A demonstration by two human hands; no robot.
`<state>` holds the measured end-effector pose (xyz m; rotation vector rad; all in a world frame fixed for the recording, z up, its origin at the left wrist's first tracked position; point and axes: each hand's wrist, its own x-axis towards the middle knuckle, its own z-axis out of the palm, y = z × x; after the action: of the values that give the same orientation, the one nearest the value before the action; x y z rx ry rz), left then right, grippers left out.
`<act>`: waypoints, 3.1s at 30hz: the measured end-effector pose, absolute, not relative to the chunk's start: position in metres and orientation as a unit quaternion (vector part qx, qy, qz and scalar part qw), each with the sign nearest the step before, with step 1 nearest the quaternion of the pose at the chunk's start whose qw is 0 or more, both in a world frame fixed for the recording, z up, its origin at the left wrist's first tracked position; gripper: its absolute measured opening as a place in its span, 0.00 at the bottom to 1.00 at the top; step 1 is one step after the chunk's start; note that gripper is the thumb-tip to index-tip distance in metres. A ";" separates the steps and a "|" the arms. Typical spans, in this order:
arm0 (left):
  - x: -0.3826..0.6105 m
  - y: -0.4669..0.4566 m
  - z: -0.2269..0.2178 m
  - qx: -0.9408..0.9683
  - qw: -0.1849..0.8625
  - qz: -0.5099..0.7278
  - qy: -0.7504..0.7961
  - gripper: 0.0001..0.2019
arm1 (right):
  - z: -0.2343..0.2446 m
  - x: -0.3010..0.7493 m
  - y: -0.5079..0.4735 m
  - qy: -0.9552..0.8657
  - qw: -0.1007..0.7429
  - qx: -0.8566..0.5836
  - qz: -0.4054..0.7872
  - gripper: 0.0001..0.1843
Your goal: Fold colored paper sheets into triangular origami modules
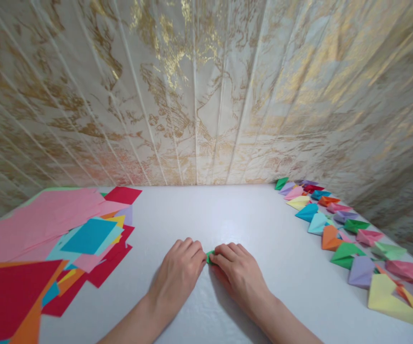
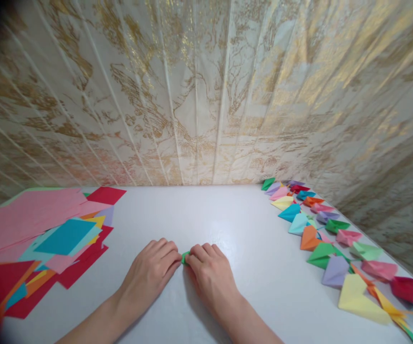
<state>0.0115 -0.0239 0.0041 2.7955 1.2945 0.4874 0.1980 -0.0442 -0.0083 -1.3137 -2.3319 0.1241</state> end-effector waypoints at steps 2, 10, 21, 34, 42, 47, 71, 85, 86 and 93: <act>0.012 -0.025 0.003 0.891 0.029 0.163 0.423 0.08 | -0.008 0.197 -0.043 -0.843 0.230 -0.483 0.052 0.08; 0.016 -0.024 0.004 0.833 0.099 0.193 0.509 0.05 | 0.005 0.196 -0.029 -0.784 0.242 -0.552 0.146 0.09; 0.021 -0.019 0.003 0.788 0.148 0.204 0.562 0.06 | 0.007 0.196 -0.020 -0.759 0.232 -0.574 0.203 0.07; 0.019 -0.011 -0.001 0.775 0.166 0.184 0.581 0.08 | -0.003 0.200 -0.023 -0.803 0.216 -0.544 0.117 0.15; 0.029 -0.012 0.003 0.778 0.111 0.134 0.604 0.15 | -0.010 0.192 -0.060 -0.844 0.177 -0.504 -0.046 0.23; 0.030 -0.010 0.005 0.783 0.099 0.122 0.602 0.16 | -0.012 0.199 -0.072 -0.827 0.166 -0.531 -0.087 0.25; 0.016 -0.031 0.005 0.861 0.140 0.207 0.443 0.14 | 0.018 0.191 -0.044 -0.836 0.150 -0.525 0.058 0.13; 0.006 -0.020 -0.004 0.838 0.183 0.250 0.448 0.07 | 0.031 0.189 -0.017 -0.787 0.124 -0.562 0.225 0.08; 0.005 -0.021 -0.004 0.838 0.182 0.250 0.450 0.06 | 0.030 0.188 -0.017 -0.784 0.127 -0.564 0.227 0.09; -0.005 -0.014 -0.005 0.831 0.194 0.235 0.466 0.07 | 0.027 0.189 -0.015 -0.784 0.140 -0.554 0.241 0.08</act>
<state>-0.0048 -0.0142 -0.0048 2.3295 1.3078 0.6585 0.1887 -0.0149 0.0266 -1.6014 -2.2652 0.6974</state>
